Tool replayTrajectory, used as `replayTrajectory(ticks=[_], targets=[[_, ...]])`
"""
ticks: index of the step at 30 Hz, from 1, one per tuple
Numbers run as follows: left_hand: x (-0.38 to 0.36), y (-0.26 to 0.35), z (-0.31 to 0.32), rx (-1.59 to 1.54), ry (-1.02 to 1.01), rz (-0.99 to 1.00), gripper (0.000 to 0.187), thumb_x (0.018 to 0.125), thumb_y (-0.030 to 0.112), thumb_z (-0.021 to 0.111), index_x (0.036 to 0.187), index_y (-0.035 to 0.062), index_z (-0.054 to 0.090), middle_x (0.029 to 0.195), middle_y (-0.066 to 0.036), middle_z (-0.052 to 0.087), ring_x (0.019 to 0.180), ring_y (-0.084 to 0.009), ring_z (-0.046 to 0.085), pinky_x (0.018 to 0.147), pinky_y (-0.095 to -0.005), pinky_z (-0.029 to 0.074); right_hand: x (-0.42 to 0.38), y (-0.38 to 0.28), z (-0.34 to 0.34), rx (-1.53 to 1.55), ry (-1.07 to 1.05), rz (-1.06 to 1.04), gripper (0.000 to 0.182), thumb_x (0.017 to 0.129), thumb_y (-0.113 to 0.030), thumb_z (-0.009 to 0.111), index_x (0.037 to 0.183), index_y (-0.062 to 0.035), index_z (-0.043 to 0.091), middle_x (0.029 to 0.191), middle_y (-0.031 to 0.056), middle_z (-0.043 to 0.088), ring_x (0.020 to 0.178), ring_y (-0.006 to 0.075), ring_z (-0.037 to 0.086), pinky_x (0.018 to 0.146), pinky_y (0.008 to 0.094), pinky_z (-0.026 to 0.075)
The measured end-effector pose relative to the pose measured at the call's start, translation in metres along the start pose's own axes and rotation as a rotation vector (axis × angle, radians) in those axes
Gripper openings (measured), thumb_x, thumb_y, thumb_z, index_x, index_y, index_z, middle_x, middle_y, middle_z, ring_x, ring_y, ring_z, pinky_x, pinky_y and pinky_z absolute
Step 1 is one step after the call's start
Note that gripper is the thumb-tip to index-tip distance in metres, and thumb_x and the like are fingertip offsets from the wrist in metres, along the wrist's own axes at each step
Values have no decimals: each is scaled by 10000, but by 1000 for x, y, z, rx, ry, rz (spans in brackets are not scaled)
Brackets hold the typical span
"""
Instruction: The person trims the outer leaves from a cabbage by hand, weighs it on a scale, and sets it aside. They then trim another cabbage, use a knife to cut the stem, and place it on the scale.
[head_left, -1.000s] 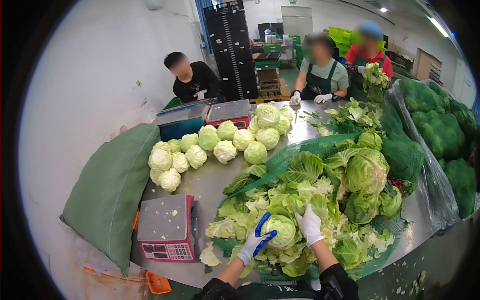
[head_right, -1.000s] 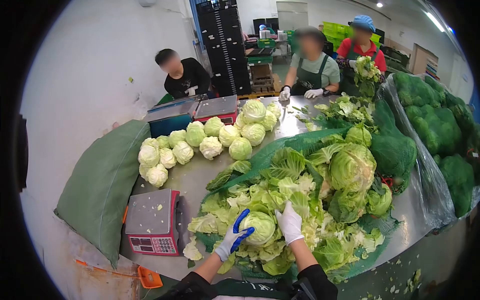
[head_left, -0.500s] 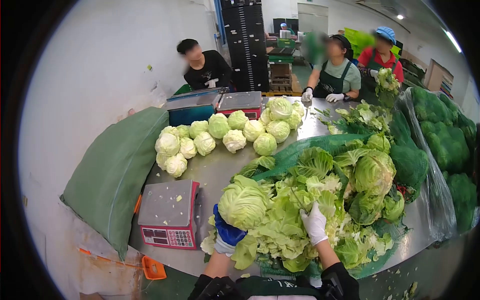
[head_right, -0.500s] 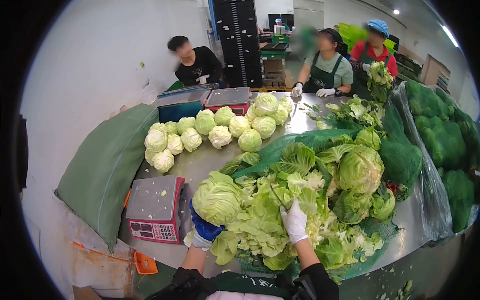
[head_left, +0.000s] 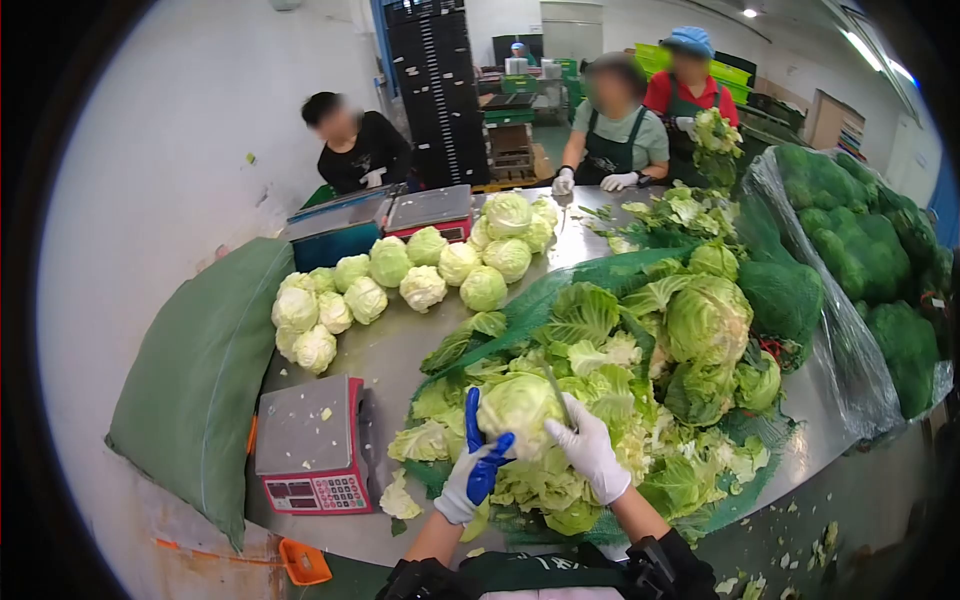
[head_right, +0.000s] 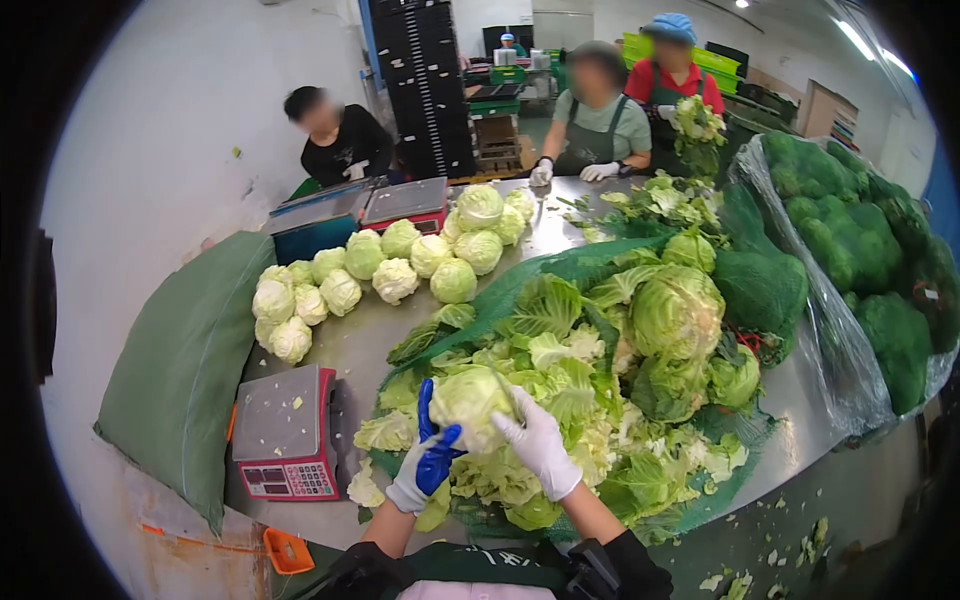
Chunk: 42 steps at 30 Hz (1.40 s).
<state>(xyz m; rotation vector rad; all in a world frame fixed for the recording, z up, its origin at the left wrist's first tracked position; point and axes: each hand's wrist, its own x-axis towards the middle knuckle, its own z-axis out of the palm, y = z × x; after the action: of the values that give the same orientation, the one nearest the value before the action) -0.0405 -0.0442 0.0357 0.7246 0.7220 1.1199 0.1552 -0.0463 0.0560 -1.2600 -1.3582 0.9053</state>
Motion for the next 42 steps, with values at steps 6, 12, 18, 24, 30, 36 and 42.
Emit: replayTrajectory(ticks=[6, 12, 18, 24, 30, 36, 42], targets=[[62, -40, -2, 447, -134, 181, 1072, 650, -16, 821, 1509, 123, 196, 1529, -60, 240, 1371, -201, 308, 1086, -326, 352, 7, 32, -27, -486, -27, 208, 640, 932, -461, 526, 1383, -21, 409, 1037, 309, 622, 984, 444, 600, 847, 447, 474], [70, -23, 9, 549, -215, 194, 1048, 681, -156, 716, 1515, 137, 154, 1562, -24, 153, 1333, -162, 349, 989, -311, 481, -9, 7, -23, -635, 66, 134, 566, 975, -413, 441, 1406, -53, 376, 789, 257, 647, 741, 425, 630, 679, 468, 492], [61, -9, 39, 1166, -39, 345, 967, 638, 241, 854, 1433, 38, 342, 1418, -151, 436, 1314, -303, 404, 1082, -370, 347, -5, -2, -18, -833, 35, 210, 554, 986, -388, 416, 1404, -28, 371, 695, 210, 634, 617, 386, 617, 583, 463, 480], [61, -15, 46, 1248, 15, 405, 942, 643, 267, 843, 1422, 50, 359, 1393, -161, 453, 1287, -311, 424, 1073, -369, 357, 10, 10, -12, -931, 117, 112, 509, 974, -381, 441, 1314, -3, 465, 644, 167, 631, 556, 339, 615, 522, 424, 480], [64, -13, 44, 1199, 29, 383, 962, 651, 296, 848, 1442, 90, 340, 1397, -177, 446, 1256, -341, 461, 1032, -387, 402, 28, 30, -10, -830, 194, 89, 407, 980, -390, 428, 1024, -12, 572, 629, 187, 623, 587, 359, 626, 501, 448, 480], [76, -40, 4, 681, -36, 340, 922, 663, 158, 854, 1438, 104, 358, 1397, -147, 446, 1232, -263, 502, 1030, -351, 424, 68, 57, -50, -747, 239, 207, 536, 1001, -438, 333, 893, -7, 633, 679, 218, 627, 589, 365, 612, 582, 445, 497], [38, -44, 7, 161, -17, 165, 968, 665, -34, 810, 1466, 140, 296, 1483, -76, 279, 1304, -218, 376, 1042, -320, 417, 56, 39, -71, -217, 144, 496, 713, 902, -632, 441, 993, 43, 650, 804, 236, 670, 785, 377, 648, 737, 434, 494]])
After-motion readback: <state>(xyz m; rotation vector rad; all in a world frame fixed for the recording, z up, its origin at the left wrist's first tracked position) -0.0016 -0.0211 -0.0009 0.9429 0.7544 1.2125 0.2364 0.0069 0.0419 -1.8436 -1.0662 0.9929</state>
